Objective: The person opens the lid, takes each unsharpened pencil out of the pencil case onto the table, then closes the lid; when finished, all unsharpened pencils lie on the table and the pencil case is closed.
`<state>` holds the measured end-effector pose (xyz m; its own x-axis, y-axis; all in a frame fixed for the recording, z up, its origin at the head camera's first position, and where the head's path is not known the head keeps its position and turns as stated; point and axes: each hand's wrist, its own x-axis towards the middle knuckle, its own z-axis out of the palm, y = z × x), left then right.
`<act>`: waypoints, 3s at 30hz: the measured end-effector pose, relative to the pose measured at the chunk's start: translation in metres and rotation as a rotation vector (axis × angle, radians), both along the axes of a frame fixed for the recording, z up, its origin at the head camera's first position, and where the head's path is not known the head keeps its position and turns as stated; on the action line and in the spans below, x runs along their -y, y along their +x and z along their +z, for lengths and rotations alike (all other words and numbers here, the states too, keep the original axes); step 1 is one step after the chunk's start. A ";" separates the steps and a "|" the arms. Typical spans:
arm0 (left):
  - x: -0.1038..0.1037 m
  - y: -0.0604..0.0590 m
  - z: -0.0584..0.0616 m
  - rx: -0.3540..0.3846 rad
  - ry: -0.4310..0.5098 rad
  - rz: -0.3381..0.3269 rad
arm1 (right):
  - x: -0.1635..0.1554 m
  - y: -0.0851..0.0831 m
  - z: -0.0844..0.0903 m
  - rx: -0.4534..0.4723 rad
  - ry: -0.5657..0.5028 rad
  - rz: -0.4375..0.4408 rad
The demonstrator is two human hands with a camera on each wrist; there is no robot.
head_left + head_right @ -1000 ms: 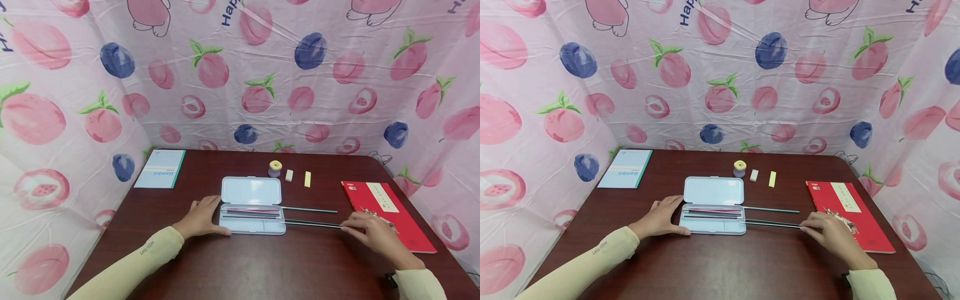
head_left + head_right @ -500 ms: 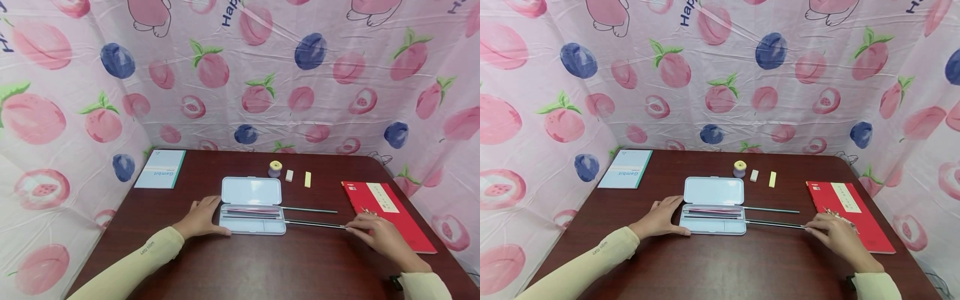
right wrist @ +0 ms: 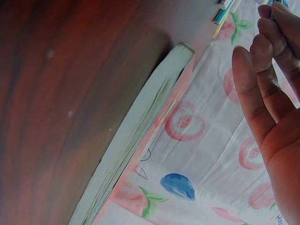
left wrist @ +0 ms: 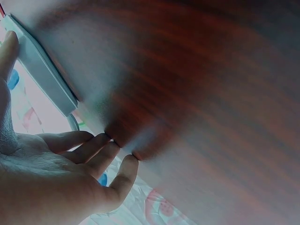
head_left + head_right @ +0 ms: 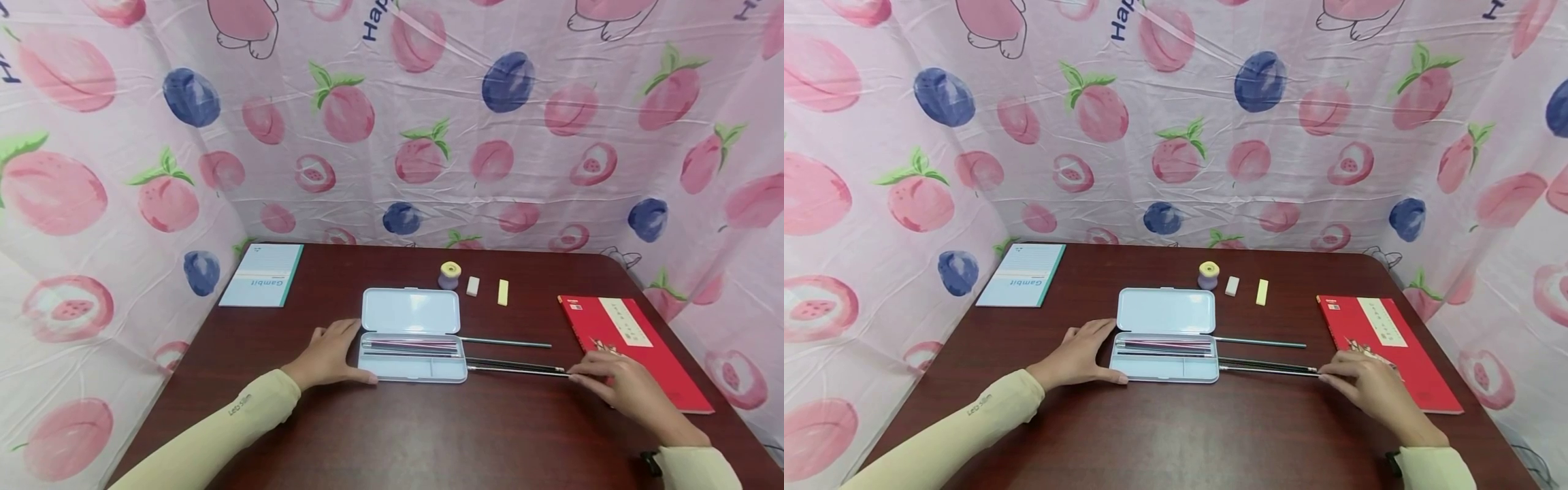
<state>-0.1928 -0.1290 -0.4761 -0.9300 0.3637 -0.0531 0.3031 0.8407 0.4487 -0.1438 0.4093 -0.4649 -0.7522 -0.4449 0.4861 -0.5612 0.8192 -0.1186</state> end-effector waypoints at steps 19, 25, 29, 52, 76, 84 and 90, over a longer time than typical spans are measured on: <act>-0.001 0.001 0.001 -0.001 -0.001 -0.002 | 0.005 -0.007 -0.002 0.116 0.139 0.007; -0.002 0.001 0.001 -0.004 0.004 -0.004 | 0.008 -0.008 -0.002 0.185 0.166 -0.006; -0.001 0.001 0.001 -0.007 0.006 0.001 | 0.011 -0.008 0.000 0.235 0.198 -0.040; -0.001 0.001 0.003 -0.001 -0.003 -0.001 | 0.017 -0.009 0.008 0.172 0.147 -0.089; 0.001 -0.001 0.000 -0.004 -0.012 -0.006 | 0.124 -0.051 0.032 0.147 -0.007 0.062; 0.001 -0.001 0.001 0.003 -0.019 0.004 | 0.155 -0.063 0.028 0.289 0.027 0.071; 0.001 -0.001 0.002 0.008 -0.017 0.000 | 0.170 -0.069 0.021 0.324 0.043 0.102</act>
